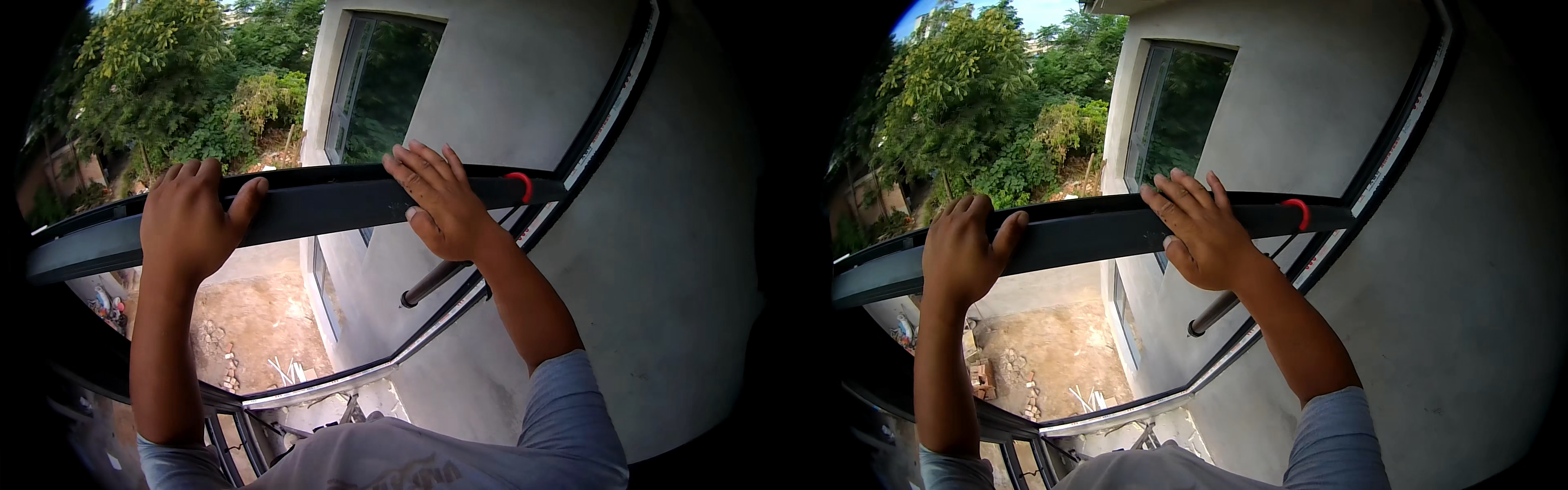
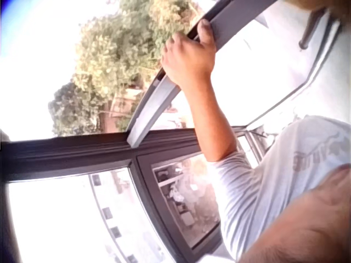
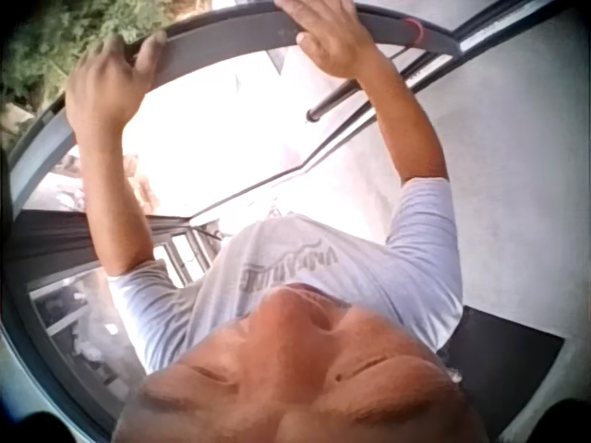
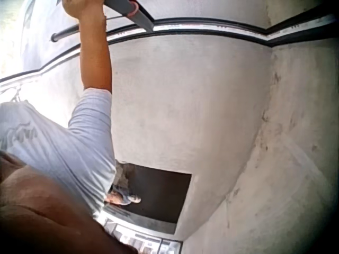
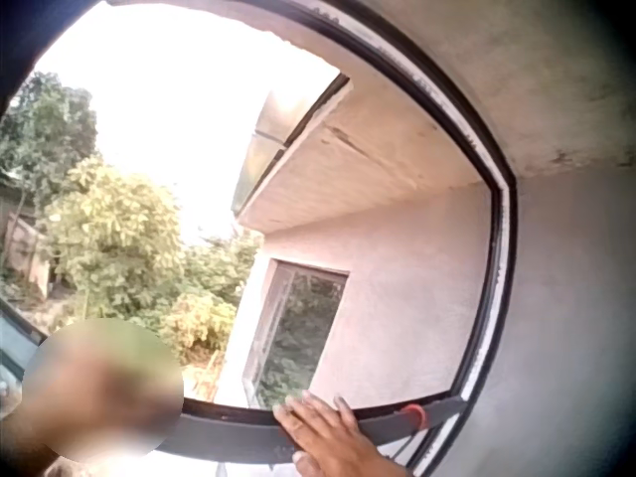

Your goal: The person applies sealant to a window frame using a caulking gun, then lifts and fits a glass pane into the frame. They adjust the pane and frame edges by hand to align and secure the installation.

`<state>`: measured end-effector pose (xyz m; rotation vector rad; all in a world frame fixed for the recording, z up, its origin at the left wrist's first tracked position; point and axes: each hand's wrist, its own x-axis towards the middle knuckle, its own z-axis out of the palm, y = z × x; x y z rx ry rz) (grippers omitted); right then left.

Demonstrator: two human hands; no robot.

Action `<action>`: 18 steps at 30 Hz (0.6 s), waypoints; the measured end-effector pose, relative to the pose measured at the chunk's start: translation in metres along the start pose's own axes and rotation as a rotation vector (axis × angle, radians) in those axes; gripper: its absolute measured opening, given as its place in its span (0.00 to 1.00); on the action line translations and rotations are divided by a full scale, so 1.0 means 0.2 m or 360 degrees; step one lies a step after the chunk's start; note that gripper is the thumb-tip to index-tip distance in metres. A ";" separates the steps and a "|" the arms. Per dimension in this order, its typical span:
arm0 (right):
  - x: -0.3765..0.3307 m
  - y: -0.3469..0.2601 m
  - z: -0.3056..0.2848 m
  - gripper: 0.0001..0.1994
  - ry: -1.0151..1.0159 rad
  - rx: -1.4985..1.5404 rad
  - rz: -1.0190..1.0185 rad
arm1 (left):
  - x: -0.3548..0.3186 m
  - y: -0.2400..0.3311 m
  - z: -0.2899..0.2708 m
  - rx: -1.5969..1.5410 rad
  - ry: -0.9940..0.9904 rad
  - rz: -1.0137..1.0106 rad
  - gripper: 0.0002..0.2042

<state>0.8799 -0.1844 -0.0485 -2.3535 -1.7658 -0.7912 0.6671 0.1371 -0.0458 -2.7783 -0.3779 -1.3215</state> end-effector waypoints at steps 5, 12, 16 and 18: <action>0.01 -0.03 0.03 0.40 0.0003 -0.0085 0.0064 | 0.01 0.00 0.00 -0.0011 -0.0006 0.0016 0.25; 0.03 -0.04 0.01 0.42 0.0021 -0.0115 0.0086 | 0.00 0.00 0.00 0.0007 0.0001 -0.0005 0.25; 0.02 -0.02 0.02 0.43 0.0062 -0.0101 0.0062 | 0.00 0.00 0.00 0.0000 0.0003 0.0022 0.24; 0.02 -0.02 0.03 0.44 0.0061 -0.0155 -0.0028 | 0.00 0.00 0.01 0.0007 0.0014 0.0015 0.24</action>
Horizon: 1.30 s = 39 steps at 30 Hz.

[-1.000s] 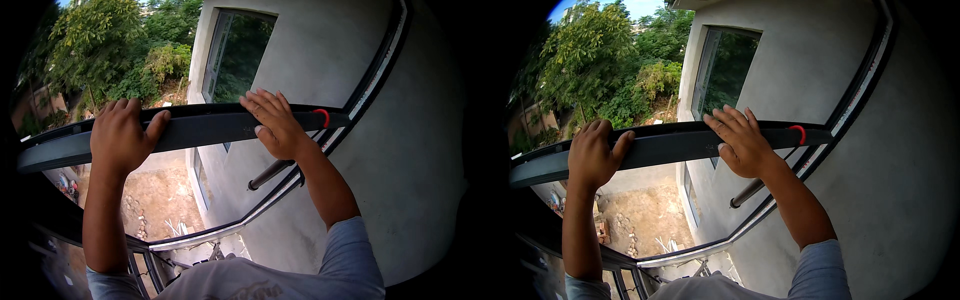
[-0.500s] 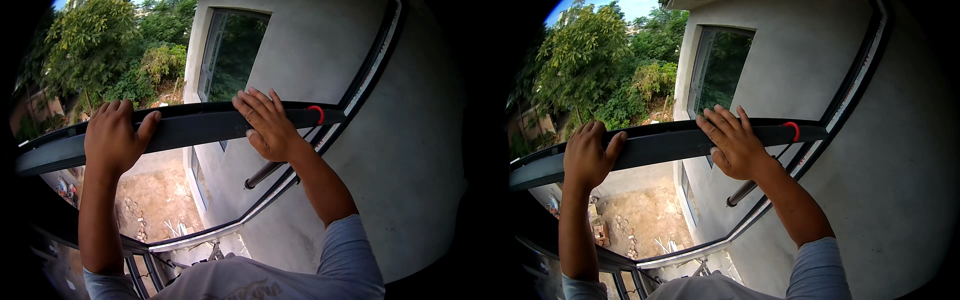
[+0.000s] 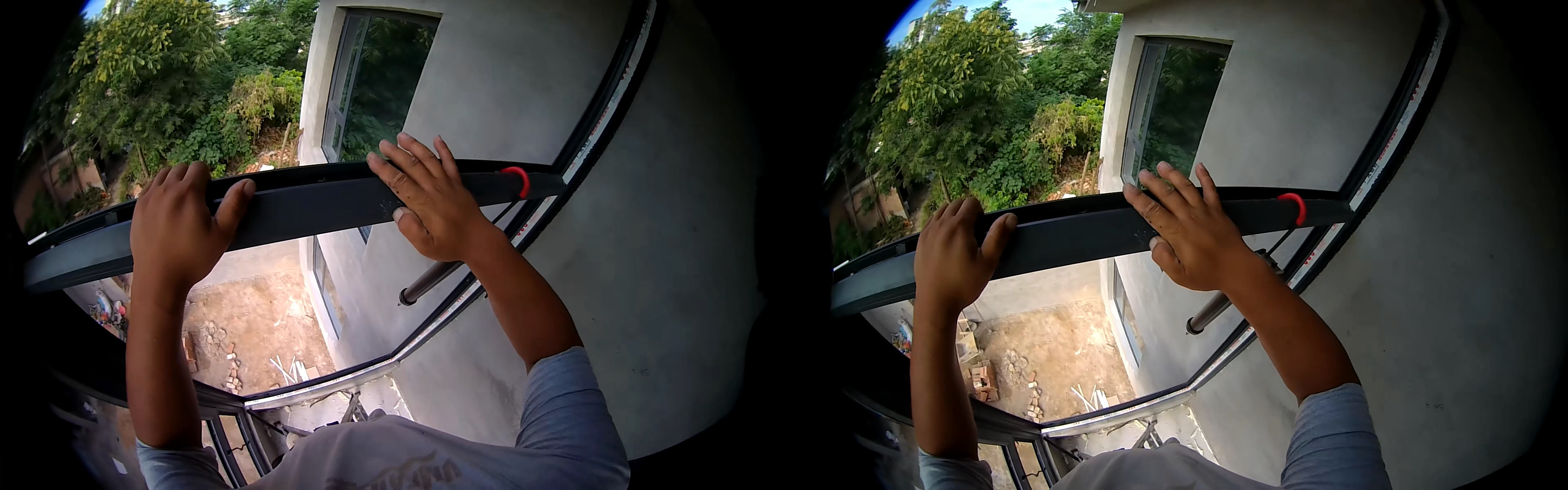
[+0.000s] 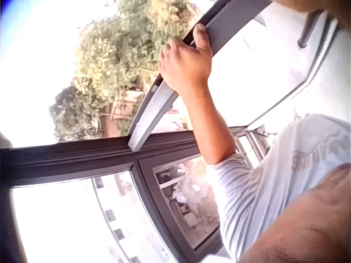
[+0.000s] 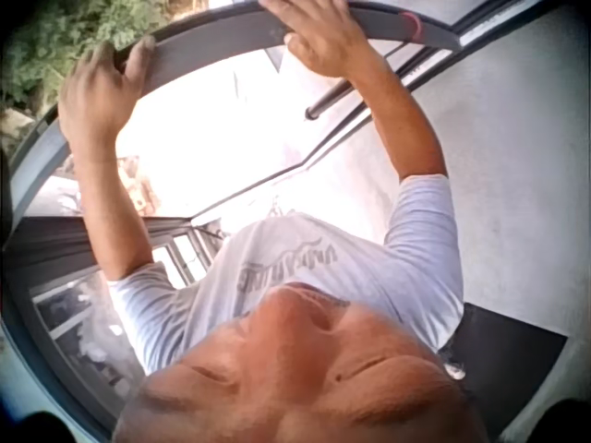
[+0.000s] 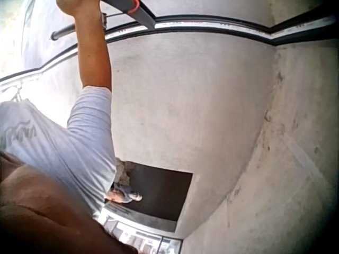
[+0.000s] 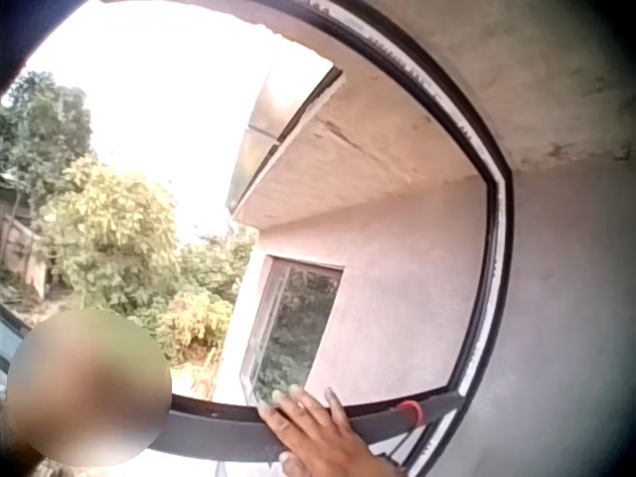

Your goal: The person applies sealant to a window frame using a caulking gun, then lifts and fits a glass pane into the frame. They adjust the pane and frame edges by hand to align and secure the installation.

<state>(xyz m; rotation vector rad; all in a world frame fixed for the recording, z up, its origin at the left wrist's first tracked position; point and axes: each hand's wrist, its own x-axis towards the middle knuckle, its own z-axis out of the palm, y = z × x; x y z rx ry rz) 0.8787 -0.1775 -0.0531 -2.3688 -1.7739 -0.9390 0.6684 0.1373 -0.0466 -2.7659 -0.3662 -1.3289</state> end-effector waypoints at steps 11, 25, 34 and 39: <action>0.07 -0.09 -0.04 0.41 -0.0081 -0.0014 0.0101 | 0.00 -0.01 0.00 -0.0018 -0.0024 -0.0010 0.24; 0.07 -0.07 -0.02 0.39 -0.0070 0.0087 0.0077 | 0.00 0.00 -0.01 0.0001 0.0010 0.0008 0.24; 0.01 0.05 -0.08 0.40 -0.0152 0.0306 0.0260 | 0.00 0.00 0.00 -0.0012 0.0024 0.0004 0.25; 0.06 0.01 -0.08 0.40 -0.0137 0.0283 0.0262 | 0.01 0.01 0.01 0.0024 0.0109 0.0009 0.26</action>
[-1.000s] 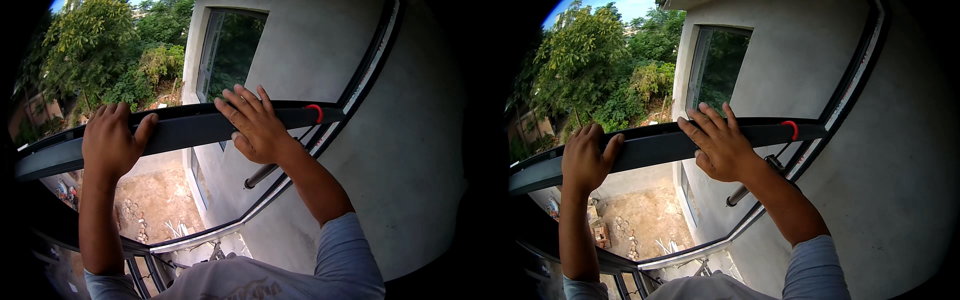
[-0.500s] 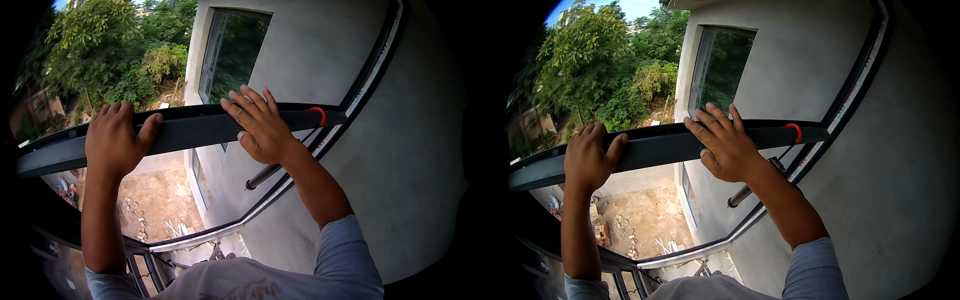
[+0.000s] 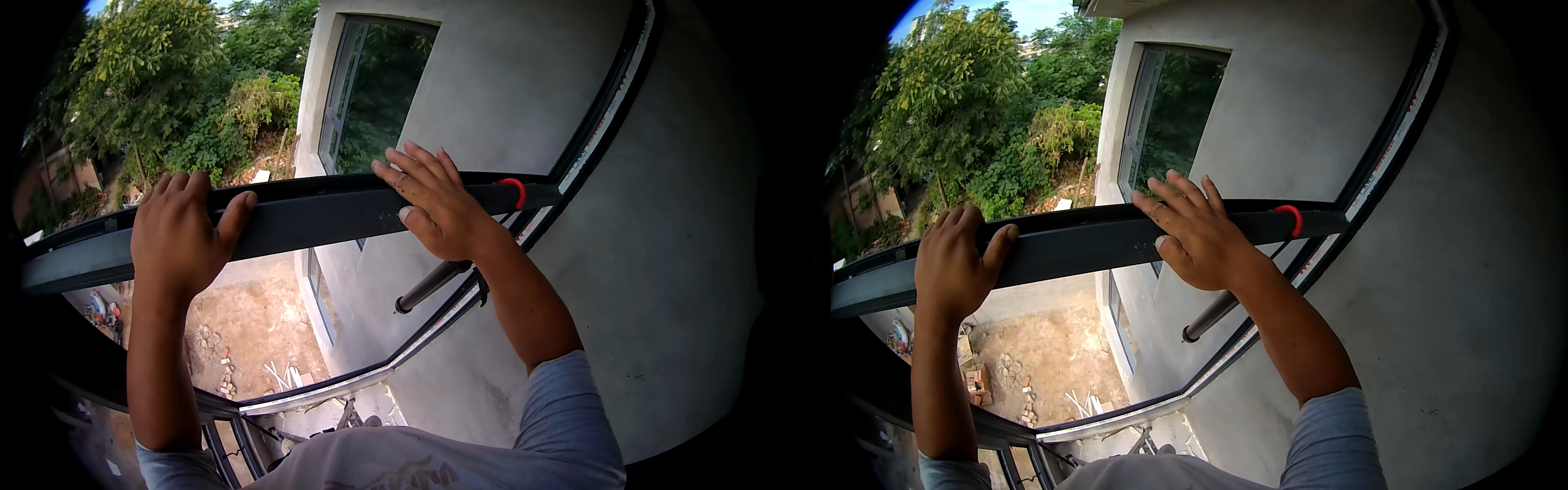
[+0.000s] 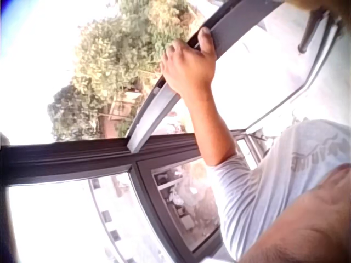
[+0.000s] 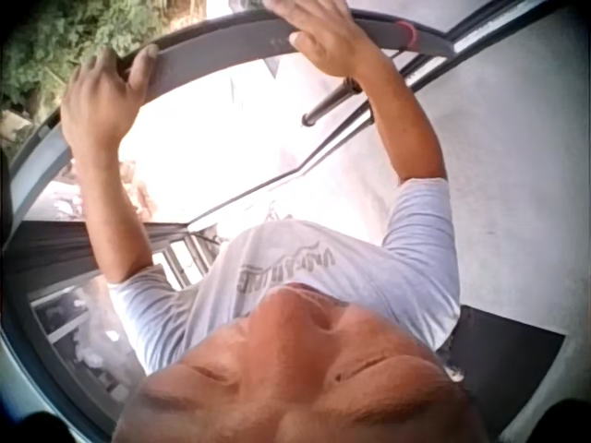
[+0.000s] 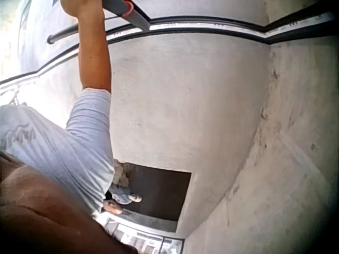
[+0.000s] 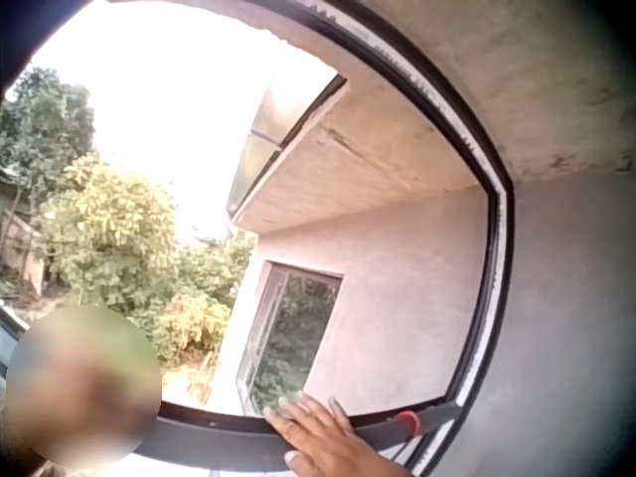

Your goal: The person applies sealant to a window frame using a caulking gun, then lifts and fits a glass pane into the frame. They adjust the pane and frame edges by hand to align and secure the installation.

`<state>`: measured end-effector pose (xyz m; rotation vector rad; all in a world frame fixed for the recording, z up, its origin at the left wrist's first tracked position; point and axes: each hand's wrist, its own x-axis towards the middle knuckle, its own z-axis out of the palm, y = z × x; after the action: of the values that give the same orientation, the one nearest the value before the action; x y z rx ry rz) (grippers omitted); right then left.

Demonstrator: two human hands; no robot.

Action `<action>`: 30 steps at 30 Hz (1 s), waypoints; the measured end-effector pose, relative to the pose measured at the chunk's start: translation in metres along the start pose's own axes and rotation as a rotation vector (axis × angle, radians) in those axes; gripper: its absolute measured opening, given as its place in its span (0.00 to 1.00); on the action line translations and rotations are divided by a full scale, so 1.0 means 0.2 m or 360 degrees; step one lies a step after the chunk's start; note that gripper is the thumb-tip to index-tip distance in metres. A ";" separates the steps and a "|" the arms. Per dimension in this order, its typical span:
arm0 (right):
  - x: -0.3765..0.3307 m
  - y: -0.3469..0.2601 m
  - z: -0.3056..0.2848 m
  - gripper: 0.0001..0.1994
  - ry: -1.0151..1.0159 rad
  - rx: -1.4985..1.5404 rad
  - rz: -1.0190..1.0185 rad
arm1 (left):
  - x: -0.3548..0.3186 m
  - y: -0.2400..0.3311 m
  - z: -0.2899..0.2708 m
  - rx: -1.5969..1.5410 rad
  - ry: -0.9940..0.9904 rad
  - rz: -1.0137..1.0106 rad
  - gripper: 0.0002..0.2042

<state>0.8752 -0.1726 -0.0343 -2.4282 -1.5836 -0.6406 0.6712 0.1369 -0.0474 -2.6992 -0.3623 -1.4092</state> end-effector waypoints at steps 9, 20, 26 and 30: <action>0.01 0.00 -0.02 0.38 -0.0111 -0.0049 -0.0074 | -0.01 -0.01 -0.03 -0.0067 -0.0088 -0.0018 0.25; 0.05 -0.06 0.00 0.37 -0.0017 0.0004 -0.0283 | -0.01 -0.01 -0.02 -0.0052 -0.0082 -0.0004 0.25; 0.05 -0.07 0.00 0.35 -0.0057 -0.0076 -0.0111 | -0.01 0.00 -0.03 -0.0052 -0.0081 -0.0052 0.25; 0.07 -0.09 0.01 0.36 0.0023 0.0032 -0.0329 | 0.00 0.00 -0.04 -0.0045 -0.0116 -0.0065 0.26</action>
<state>0.8644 -0.1536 -0.0320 -2.2589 -1.8415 -0.6692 0.6652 0.1350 -0.0429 -2.7874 -0.4081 -1.3388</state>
